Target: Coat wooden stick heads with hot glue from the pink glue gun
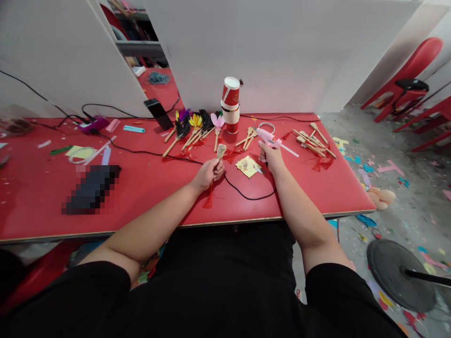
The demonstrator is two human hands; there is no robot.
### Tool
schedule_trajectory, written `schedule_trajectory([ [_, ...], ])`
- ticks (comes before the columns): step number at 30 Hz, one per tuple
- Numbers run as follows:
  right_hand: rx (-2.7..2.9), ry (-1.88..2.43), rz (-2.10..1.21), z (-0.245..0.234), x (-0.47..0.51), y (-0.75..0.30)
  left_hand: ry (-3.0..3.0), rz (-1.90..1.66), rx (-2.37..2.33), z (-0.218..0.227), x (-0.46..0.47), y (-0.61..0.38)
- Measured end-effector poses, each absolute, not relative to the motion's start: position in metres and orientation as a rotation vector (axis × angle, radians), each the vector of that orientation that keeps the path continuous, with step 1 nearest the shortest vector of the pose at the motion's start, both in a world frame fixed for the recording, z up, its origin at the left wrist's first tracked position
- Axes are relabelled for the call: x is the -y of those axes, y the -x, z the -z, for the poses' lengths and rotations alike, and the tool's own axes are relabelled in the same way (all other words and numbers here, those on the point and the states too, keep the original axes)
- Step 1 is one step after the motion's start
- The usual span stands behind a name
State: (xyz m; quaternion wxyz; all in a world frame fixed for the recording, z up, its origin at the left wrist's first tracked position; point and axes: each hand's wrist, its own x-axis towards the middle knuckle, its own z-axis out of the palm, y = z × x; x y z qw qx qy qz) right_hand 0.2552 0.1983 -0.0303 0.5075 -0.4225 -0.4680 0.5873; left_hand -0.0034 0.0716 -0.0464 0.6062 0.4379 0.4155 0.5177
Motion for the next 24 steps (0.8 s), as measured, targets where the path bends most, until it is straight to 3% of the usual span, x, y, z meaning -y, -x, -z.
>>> schedule_trajectory([
  [8,1.128,1.007,-1.446,0.035,-0.203,-0.257,-0.944,-1.245,-0.96,0.044,-0.071,0.004],
  [12,1.275,0.895,-1.433,0.035,-0.188,-0.245,-0.817,-1.276,-1.013,0.04,-0.071,0.001],
  [24,1.77,1.102,-1.261,0.021,-0.152,-0.222,-0.807,-1.24,-1.083,0.036,-0.071,-0.005],
])
